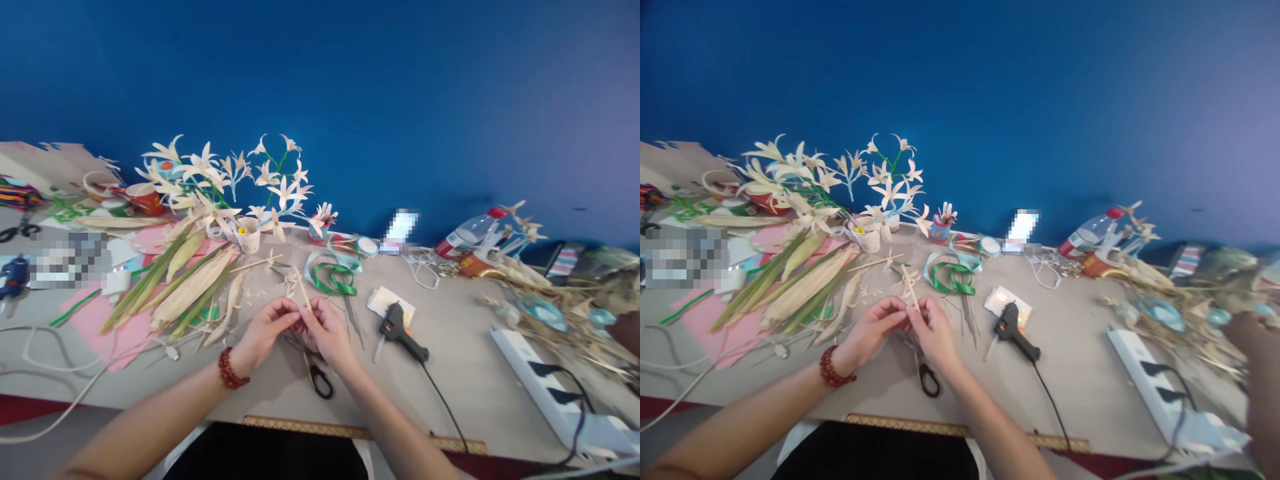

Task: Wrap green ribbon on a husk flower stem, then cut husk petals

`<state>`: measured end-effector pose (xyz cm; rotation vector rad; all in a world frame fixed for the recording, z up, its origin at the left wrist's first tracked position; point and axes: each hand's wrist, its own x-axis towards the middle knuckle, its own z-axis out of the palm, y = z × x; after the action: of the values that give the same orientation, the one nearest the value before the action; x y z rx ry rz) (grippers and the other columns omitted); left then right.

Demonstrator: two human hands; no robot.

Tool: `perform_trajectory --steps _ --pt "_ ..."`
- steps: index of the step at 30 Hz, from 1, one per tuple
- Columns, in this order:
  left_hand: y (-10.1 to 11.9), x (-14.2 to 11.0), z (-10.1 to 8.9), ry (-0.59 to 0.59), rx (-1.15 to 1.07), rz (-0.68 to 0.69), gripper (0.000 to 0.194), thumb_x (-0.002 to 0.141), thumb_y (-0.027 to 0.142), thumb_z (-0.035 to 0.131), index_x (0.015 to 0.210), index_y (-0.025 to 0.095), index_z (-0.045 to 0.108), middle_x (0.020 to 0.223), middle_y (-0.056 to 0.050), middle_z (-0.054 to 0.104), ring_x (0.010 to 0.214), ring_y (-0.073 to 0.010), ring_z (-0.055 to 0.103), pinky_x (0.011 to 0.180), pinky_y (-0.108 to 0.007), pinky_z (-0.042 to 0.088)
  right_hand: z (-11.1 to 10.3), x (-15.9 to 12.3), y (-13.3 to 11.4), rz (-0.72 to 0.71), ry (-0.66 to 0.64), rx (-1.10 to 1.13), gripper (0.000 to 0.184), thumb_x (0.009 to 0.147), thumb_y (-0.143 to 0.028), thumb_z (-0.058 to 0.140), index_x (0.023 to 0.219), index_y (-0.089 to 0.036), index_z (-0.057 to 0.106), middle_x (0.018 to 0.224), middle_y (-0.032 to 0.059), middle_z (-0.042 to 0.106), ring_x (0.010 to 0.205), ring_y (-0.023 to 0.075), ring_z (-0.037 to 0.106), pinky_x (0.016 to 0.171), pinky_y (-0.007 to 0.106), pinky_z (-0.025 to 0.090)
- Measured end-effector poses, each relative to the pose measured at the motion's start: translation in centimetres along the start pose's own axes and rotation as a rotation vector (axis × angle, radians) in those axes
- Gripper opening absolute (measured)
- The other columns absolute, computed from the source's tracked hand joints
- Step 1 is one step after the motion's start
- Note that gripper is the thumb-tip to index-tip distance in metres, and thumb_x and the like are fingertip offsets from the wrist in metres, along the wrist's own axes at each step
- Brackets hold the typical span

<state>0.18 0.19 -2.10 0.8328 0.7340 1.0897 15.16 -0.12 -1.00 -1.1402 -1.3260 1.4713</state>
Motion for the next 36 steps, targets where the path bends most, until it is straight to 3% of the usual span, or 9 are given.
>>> perform_trajectory --steps 3,8,15,22,27,31,36 --pt "0.3 0.0 0.0 -0.012 0.025 -0.033 0.012 0.081 0.025 0.068 0.085 0.015 0.061 0.072 -0.001 0.065 0.069 -0.0114 0.059 0.069 -0.023 0.045 -0.2 0.3 0.0 -0.017 0.073 0.057 0.031 0.087 -0.049 0.056 0.078 -0.021 0.044 0.058 -0.0057 0.054 0.039 0.0061 0.033 0.036 0.019 0.021" --pt "0.6 0.0 -0.4 0.01 0.064 -0.055 0.011 0.08 0.024 0.068 0.084 0.015 0.062 0.075 0.0 0.064 0.069 -0.0103 0.058 0.069 -0.022 0.044 -0.7 0.4 -0.5 -0.004 0.032 0.16 0.029 0.087 -0.045 0.057 0.079 -0.021 0.044 0.055 -0.0076 0.055 0.036 0.0048 0.028 0.035 0.017 0.02" --pt "0.9 -0.4 -0.2 -0.045 0.143 0.033 0.013 0.083 0.028 0.065 0.082 0.015 0.063 0.073 -0.002 0.064 0.069 -0.0123 0.058 0.069 -0.024 0.045 -0.3 0.3 -0.6 0.014 0.033 0.116 0.03 0.087 -0.047 0.056 0.079 -0.022 0.045 0.055 -0.0074 0.054 0.037 0.0057 0.03 0.036 0.018 0.02" --pt "1.3 -0.1 -0.4 0.041 0.304 0.153 0.014 0.082 0.03 0.066 0.082 0.016 0.065 0.077 -0.001 0.061 0.073 -0.0134 0.056 0.07 -0.025 0.045 -0.4 0.0 -0.1 -0.102 -0.02 -0.277 0.036 0.095 -0.049 0.041 0.074 -0.022 0.051 0.06 -0.0018 0.052 0.053 0.0136 0.046 0.049 0.024 0.035" --pt "1.6 -0.1 -0.6 0.036 0.403 0.203 0.015 0.081 0.029 0.066 0.079 0.015 0.064 0.077 -0.002 0.059 0.073 -0.0137 0.053 0.069 -0.024 0.044 -0.1 -0.2 0.2 -0.14 -0.001 -0.422 0.039 0.097 -0.045 0.039 0.069 -0.021 0.051 0.057 -0.0012 0.049 0.055 0.0148 0.044 0.053 0.026 0.033" --pt "1.8 -0.3 -0.3 0.015 0.339 0.183 0.016 0.079 0.032 0.068 0.079 0.016 0.064 0.08 -0.003 0.06 0.076 -0.0155 0.054 0.071 -0.026 0.045 0.0 -0.3 -0.3 -0.075 -0.046 -0.235 0.044 0.092 -0.053 0.046 0.062 -0.02 0.047 0.056 -0.0026 0.043 0.052 0.0124 0.039 0.049 0.024 0.029" --pt "2.2 -0.7 -0.1 -0.046 0.347 0.249 0.012 0.081 0.028 0.067 0.077 0.017 0.065 0.081 -0.005 0.06 0.079 -0.0174 0.055 0.074 -0.029 0.045 0.0 -1.0 -1.1 0.31 -0.291 0.351 0.042 0.088 -0.054 0.052 0.064 -0.021 0.043 0.045 -0.011 0.024 0.038 0.0057 0.011 0.036 0.019 0.008"
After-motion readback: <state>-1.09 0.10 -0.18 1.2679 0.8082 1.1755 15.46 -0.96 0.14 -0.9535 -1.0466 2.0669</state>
